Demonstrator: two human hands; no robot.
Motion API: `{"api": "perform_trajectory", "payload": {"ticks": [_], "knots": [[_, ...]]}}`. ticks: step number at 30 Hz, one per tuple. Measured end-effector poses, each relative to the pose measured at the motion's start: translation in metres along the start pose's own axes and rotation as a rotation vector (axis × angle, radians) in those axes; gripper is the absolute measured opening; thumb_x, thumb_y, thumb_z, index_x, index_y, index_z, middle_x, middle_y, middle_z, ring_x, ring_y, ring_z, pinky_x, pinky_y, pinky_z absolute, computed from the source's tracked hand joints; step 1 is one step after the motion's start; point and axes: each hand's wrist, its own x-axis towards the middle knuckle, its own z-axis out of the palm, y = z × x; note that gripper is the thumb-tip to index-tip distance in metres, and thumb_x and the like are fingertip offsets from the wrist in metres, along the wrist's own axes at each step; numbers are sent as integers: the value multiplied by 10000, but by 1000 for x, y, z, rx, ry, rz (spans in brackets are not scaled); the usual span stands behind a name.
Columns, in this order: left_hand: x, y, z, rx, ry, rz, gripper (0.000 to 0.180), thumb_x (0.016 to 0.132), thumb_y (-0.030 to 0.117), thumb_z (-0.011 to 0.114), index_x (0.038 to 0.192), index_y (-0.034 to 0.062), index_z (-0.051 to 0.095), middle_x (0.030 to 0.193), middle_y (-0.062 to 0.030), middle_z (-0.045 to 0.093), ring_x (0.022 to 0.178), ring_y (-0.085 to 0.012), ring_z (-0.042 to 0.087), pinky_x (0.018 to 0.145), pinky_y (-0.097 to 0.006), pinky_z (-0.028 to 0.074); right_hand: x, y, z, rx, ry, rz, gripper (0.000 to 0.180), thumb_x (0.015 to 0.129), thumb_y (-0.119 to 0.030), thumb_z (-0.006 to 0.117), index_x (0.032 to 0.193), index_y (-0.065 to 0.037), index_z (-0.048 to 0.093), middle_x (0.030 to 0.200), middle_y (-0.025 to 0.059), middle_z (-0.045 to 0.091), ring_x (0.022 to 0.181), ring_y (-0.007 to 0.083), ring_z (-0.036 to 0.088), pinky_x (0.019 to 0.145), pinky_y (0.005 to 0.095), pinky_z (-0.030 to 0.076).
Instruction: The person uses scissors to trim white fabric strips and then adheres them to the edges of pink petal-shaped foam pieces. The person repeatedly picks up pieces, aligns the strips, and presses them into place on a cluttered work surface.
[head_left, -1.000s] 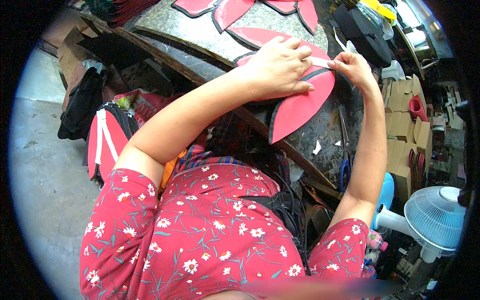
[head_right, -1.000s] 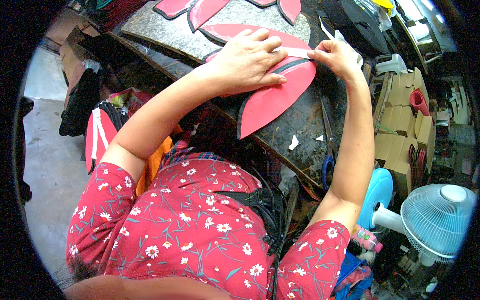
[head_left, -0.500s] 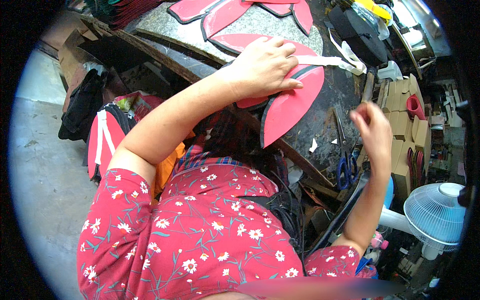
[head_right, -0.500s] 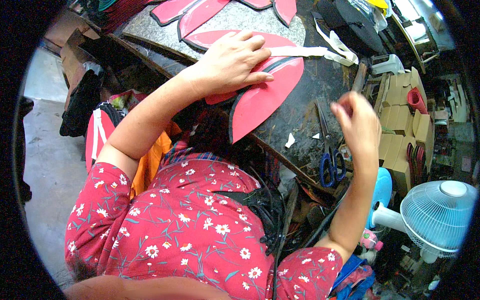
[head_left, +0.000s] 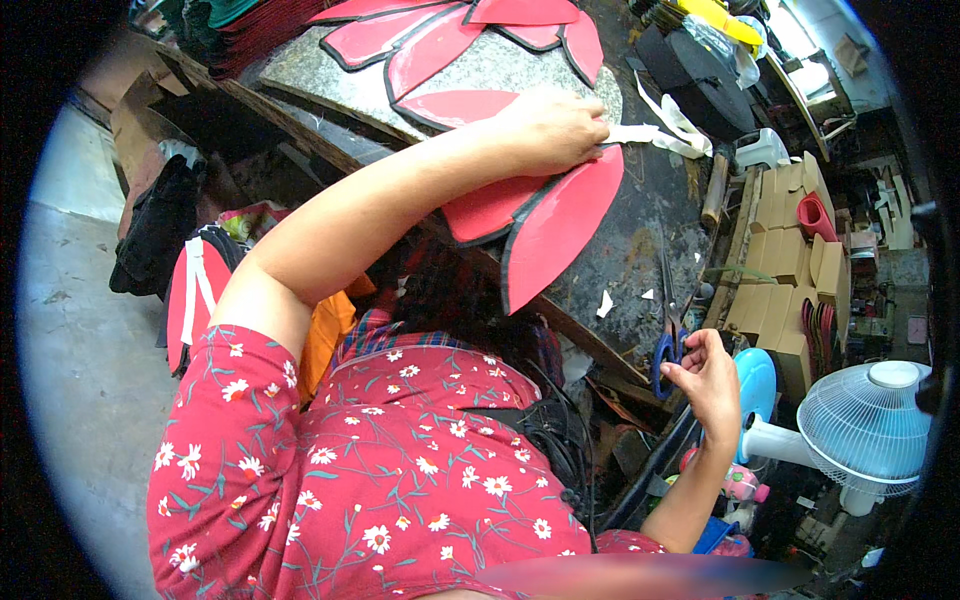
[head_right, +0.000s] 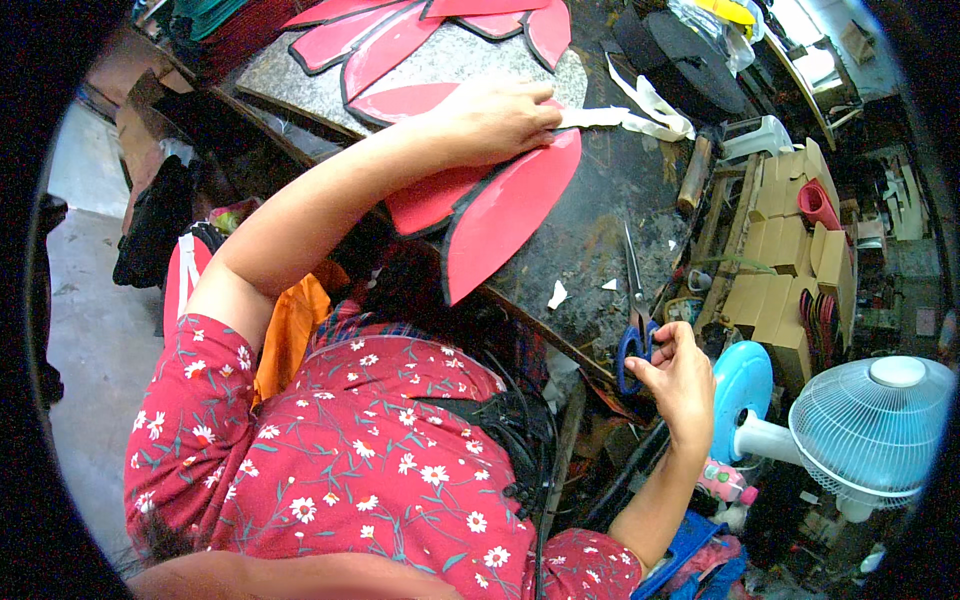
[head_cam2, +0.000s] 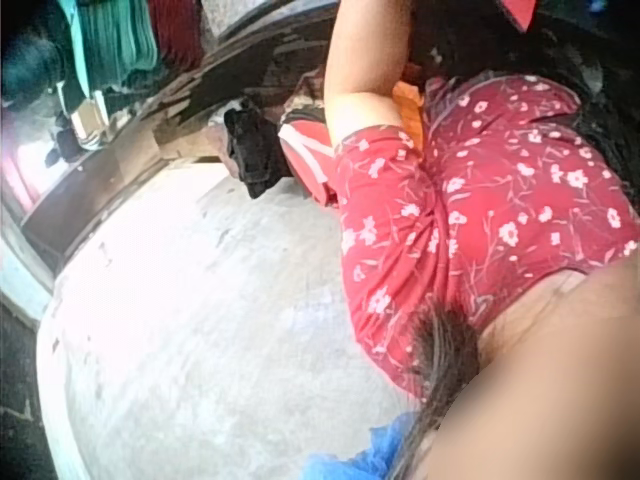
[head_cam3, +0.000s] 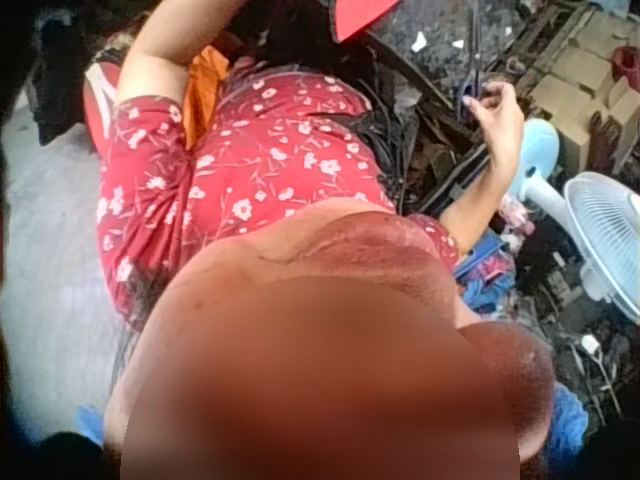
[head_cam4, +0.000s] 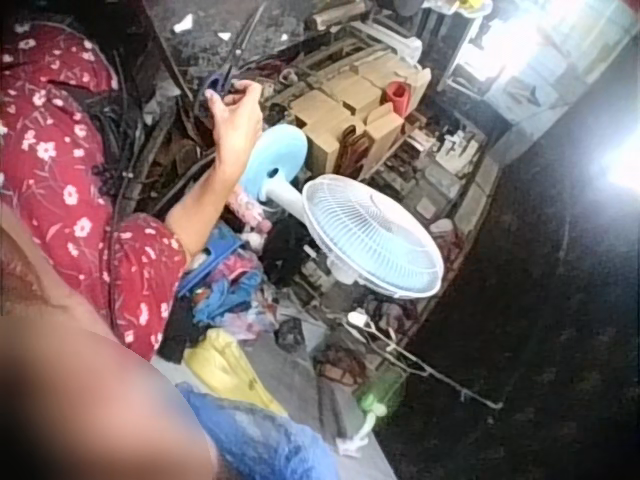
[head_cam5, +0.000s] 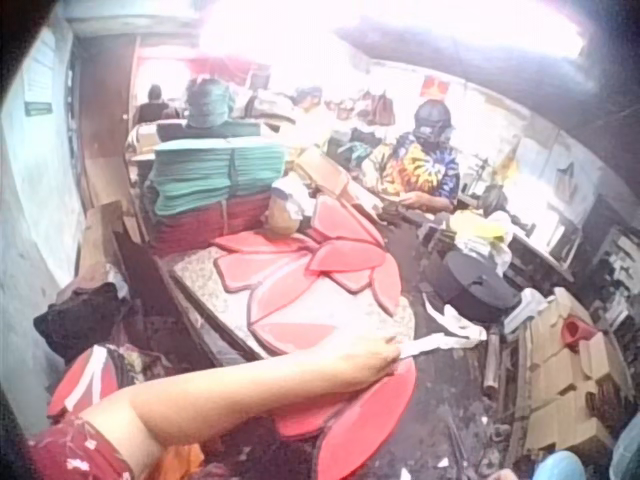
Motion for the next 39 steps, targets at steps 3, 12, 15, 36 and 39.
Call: {"api": "perform_trajectory", "payload": {"ticks": [3, 12, 15, 36, 39], "knots": [[-14, -5, 1, -96, 26, -25, 356, 962, 425, 577, 1099, 100, 627, 998, -136, 606, 947, -343, 646, 786, -456, 538, 0, 4, 3, -11, -27, 52, 431, 731, 29, 781, 1051, -38, 500, 696, 9, 571, 632, 85, 529, 571, 256, 444], [0, -2, 7, -113, -102, -117, 379, 954, 387, 595, 1244, 143, 595, 1082, -147, 645, 964, -351, 670, 814, -465, 542, 17, -8, -10, 446, -7, -139, 338, 855, 34, 670, 1117, -86, 494, 751, -28, 527, 629, 27, 487, 543, 195, 393], [-6, -5, 10, -40, 123, -295, 406, 929, 393, 618, 1258, 155, 593, 1063, -154, 650, 977, -358, 676, 816, -467, 542, 38, -28, -2, 720, -81, -199, 302, 866, -2, 686, 1060, -100, 475, 760, -27, 517, 637, 25, 489, 534, 190, 380], [-8, -13, 8, -214, 250, -386, 330, 832, 396, 706, 974, 113, 612, 906, -118, 698, 878, -319, 691, 749, -458, 524, 118, -87, 18, 421, -203, -213, 246, 962, -244, 676, 999, -117, 468, 585, -50, 482, 455, 31, 441, 363, 212, 344], [-8, -14, 8, -209, 265, -379, 330, 828, 400, 709, 950, 111, 608, 893, -116, 694, 863, -324, 686, 740, -460, 522, 116, -75, 14, 445, -209, -224, 241, 956, -223, 679, 1001, -116, 467, 582, -59, 480, 447, 38, 438, 363, 217, 349]]}}
